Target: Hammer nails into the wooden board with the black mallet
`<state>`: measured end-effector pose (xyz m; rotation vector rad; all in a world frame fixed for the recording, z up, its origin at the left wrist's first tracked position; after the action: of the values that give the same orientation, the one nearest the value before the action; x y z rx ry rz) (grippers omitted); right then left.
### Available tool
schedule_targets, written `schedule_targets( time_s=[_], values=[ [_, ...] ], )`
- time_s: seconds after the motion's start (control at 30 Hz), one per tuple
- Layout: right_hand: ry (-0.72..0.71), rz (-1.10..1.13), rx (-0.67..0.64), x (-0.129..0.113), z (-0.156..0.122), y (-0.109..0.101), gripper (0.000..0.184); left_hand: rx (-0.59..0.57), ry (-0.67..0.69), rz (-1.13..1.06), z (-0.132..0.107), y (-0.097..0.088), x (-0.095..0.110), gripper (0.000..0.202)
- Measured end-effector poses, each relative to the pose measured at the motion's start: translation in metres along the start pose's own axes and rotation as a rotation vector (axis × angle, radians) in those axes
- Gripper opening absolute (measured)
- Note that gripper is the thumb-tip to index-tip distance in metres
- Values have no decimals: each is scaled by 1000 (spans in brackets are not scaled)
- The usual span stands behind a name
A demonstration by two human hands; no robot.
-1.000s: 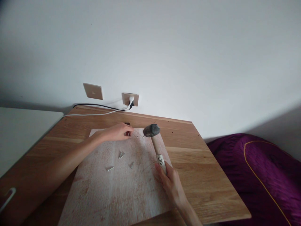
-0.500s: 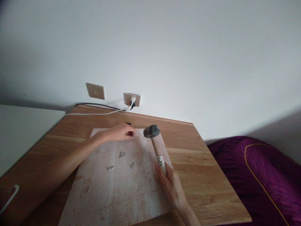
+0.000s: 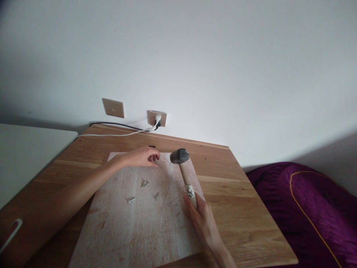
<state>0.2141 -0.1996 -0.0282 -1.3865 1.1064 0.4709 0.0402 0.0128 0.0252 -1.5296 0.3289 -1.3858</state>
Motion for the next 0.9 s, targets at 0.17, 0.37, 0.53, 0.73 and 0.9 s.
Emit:
schedule_targets(
  time_s=[0.17,0.37,0.53,0.73,0.9],
  values=[
    [-21,-27,-4,-2,-1,0,54,15,32,5,1,0,2,14],
    [-16,-60,12,-4,-2,-1,54,22,101,3,1,-2,9,5],
    [-10,-52,8,-8,-2,0,55,3,59,-7,0,1,2,16],
    [-20,-52,-9,-10,-2,0,55,31,35,-50,2,5,-4,9],
    [-34,-56,-11,-7,-1,1,53,7,64,-106,2,10,-4,5]
  ],
)
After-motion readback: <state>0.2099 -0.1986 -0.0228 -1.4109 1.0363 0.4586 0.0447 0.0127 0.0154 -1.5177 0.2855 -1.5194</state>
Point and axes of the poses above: each hand's wrist, its own z-axis towards the middle knuckle, its own y-axis out of the palm, x = y × z, the point moved 10 cm from there along z, towards the middle knuckle, and after that the axes turned 2 degrees about x, right-handed, at the moved point
